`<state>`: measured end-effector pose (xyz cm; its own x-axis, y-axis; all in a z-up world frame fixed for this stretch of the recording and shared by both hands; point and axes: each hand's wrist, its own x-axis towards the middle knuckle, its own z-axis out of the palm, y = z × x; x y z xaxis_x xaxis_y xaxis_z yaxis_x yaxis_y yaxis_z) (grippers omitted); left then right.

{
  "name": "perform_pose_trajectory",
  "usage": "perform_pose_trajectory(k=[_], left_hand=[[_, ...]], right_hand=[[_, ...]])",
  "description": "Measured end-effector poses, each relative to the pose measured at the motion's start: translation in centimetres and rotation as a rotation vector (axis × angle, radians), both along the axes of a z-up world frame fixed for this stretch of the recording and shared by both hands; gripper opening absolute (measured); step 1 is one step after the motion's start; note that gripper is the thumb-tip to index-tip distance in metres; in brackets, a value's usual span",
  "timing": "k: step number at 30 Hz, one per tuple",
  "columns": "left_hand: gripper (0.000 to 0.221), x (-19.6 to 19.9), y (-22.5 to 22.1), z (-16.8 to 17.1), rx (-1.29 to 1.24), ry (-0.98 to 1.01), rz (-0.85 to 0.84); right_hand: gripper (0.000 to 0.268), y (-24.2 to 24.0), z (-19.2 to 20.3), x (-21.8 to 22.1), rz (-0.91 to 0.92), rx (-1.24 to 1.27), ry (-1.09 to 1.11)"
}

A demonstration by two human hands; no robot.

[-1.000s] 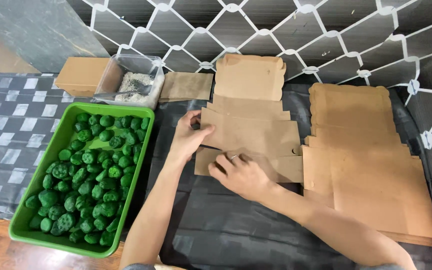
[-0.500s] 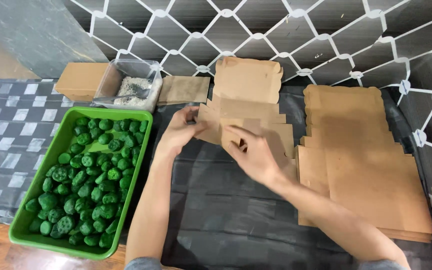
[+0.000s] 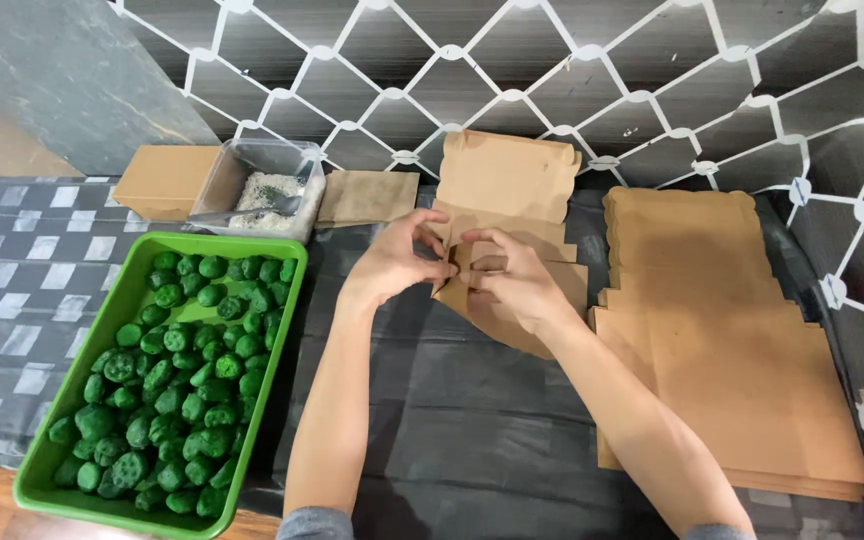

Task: Folding a cardboard box and filling it with green lotus pods

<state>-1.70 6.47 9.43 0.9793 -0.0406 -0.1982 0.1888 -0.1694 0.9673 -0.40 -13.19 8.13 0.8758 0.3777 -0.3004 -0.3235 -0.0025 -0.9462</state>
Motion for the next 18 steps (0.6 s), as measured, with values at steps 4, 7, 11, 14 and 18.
perform_pose_trajectory(k=[4,7,11,14,18], left_hand=[[0.077,0.4,-0.3,-0.2,0.007,0.060,-0.014],[0.077,0.4,-0.4,-0.5,0.007,0.080,-0.033],[0.079,0.6,-0.2,-0.3,-0.023,0.098,-0.029],[0.080,0.7,0.1,-0.6,-0.030,0.105,-0.028],[0.079,0.7,0.1,-0.3,-0.015,0.125,-0.043]], right_hand=[[0.066,-0.4,-0.9,0.8,-0.011,0.046,0.069],[0.063,-0.7,-2.5,1.2,0.003,0.090,0.131],[0.062,-0.4,-3.3,1.6,0.004,0.202,0.238],[0.063,-0.1,-3.9,1.8,0.011,0.222,0.261],[0.060,0.0,-4.6,1.8,0.009,0.196,0.270]])
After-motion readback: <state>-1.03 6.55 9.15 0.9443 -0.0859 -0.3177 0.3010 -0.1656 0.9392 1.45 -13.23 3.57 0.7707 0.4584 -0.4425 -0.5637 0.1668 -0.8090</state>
